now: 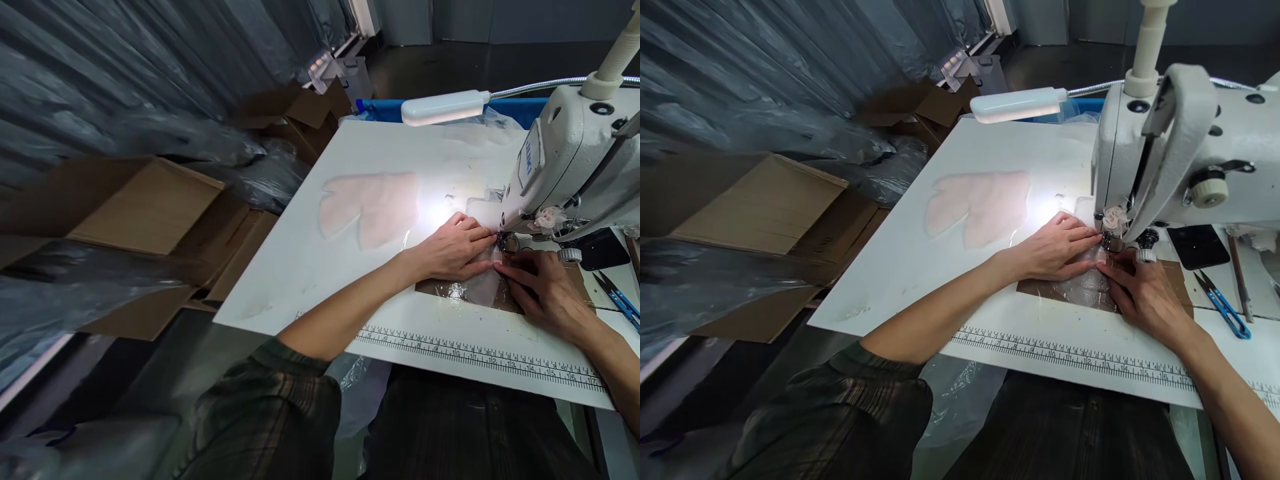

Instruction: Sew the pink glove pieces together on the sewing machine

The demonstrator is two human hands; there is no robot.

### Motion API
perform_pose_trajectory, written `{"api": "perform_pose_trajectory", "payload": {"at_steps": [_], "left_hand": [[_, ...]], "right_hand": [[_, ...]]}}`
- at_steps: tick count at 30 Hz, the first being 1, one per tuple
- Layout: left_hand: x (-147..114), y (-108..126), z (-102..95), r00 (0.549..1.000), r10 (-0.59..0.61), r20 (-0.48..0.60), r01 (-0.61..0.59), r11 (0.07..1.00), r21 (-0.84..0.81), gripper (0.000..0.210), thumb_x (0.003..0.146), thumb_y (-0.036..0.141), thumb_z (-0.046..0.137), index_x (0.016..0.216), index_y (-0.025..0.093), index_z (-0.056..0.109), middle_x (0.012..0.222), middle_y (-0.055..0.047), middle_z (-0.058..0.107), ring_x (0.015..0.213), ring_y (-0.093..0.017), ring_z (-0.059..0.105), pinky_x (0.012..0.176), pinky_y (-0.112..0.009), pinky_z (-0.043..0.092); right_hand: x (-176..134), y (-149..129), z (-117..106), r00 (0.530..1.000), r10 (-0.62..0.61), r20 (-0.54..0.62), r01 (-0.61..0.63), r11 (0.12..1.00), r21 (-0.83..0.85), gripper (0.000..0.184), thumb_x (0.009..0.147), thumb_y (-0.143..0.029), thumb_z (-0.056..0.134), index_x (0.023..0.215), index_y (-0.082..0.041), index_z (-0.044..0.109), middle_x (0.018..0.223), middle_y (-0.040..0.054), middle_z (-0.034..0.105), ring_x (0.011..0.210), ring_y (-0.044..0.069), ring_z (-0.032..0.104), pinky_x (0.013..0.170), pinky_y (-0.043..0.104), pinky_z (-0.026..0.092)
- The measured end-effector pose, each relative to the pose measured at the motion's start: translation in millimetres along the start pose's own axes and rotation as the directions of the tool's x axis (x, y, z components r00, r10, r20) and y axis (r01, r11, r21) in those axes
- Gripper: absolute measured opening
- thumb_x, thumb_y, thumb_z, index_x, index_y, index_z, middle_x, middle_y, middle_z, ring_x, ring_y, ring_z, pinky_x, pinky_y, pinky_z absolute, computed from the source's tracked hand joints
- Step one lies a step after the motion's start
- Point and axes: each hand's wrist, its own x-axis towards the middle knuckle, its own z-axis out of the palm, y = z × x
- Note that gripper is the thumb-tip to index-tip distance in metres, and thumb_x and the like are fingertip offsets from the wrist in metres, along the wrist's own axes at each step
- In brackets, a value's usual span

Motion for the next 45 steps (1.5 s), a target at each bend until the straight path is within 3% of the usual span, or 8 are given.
{"api": "perform_pose_trajectory", "payload": {"at_steps": [11,16,25,31,45], "left_hand": [[-4.9,1.3,5.9,1.0,-0.025,-0.002,0.025,0.991,-0.131,0.052,0.103,0.045,0.042,0.14,0.011,0.056,0.14,-0.015,0.061,0.118,-0.028,0.052,0.099,-0.043,0.036],[-6.2,-0.7,8.6,1.0,-0.01,-0.015,0.008,0.99,-0.139,0.052,0.102,0.045,0.042,0.139,0.011,0.056,0.139,-0.016,0.062,0.119,-0.028,0.052,0.098,-0.043,0.037],[-5.6,0.7,8.7,0.999,0.001,-0.044,-0.007,0.988,-0.154,0.049,0.101,0.045,0.042,0.135,0.014,0.059,0.136,-0.016,0.064,0.116,-0.029,0.055,0.096,-0.044,0.038],[-7.0,1.3,10.6,0.997,-0.007,-0.072,-0.002,0.992,-0.129,0.049,0.101,0.045,0.044,0.135,0.014,0.06,0.134,-0.016,0.065,0.12,-0.03,0.055,0.103,-0.049,0.032],[-6.2,0.3,9.9,0.999,-0.023,-0.047,0.015,0.987,-0.16,0.05,0.1,0.046,0.045,0.135,0.014,0.06,0.14,-0.014,0.062,0.121,-0.029,0.054,0.101,-0.046,0.031]], "right_hand": [[-3.8,-1.9,-0.9,0.999,0.031,0.025,-0.031,0.999,-0.023,0.03,0.098,-0.026,0.051,0.118,-0.026,0.074,0.112,0.013,0.063,0.101,0.026,0.059,0.082,0.043,0.053],[-3.1,-2.4,-1.1,1.0,0.007,0.007,-0.007,1.0,-0.008,0.029,0.097,-0.023,0.052,0.115,-0.025,0.074,0.112,0.0136,0.063,0.099,0.026,0.058,0.081,0.042,0.053],[-2.8,-3.1,-3.2,0.995,0.07,0.069,-0.071,0.997,0.009,0.033,0.096,-0.025,0.051,0.118,-0.03,0.075,0.114,0.0127,0.065,0.1,0.028,0.061,0.083,0.048,0.054],[-3.4,-1.8,-2.0,0.998,0.042,0.041,-0.042,0.999,0.002,0.031,0.097,-0.025,0.05,0.114,-0.028,0.076,0.112,0.0131,0.064,0.099,0.027,0.061,0.082,0.046,0.055],[-4.4,-1.3,1.5,0.998,0.065,0.013,-0.065,0.998,0.016,0.03,0.097,-0.027,0.051,0.112,-0.028,0.077,0.11,0.0124,0.065,0.099,0.027,0.06,0.082,0.046,0.054]]}}
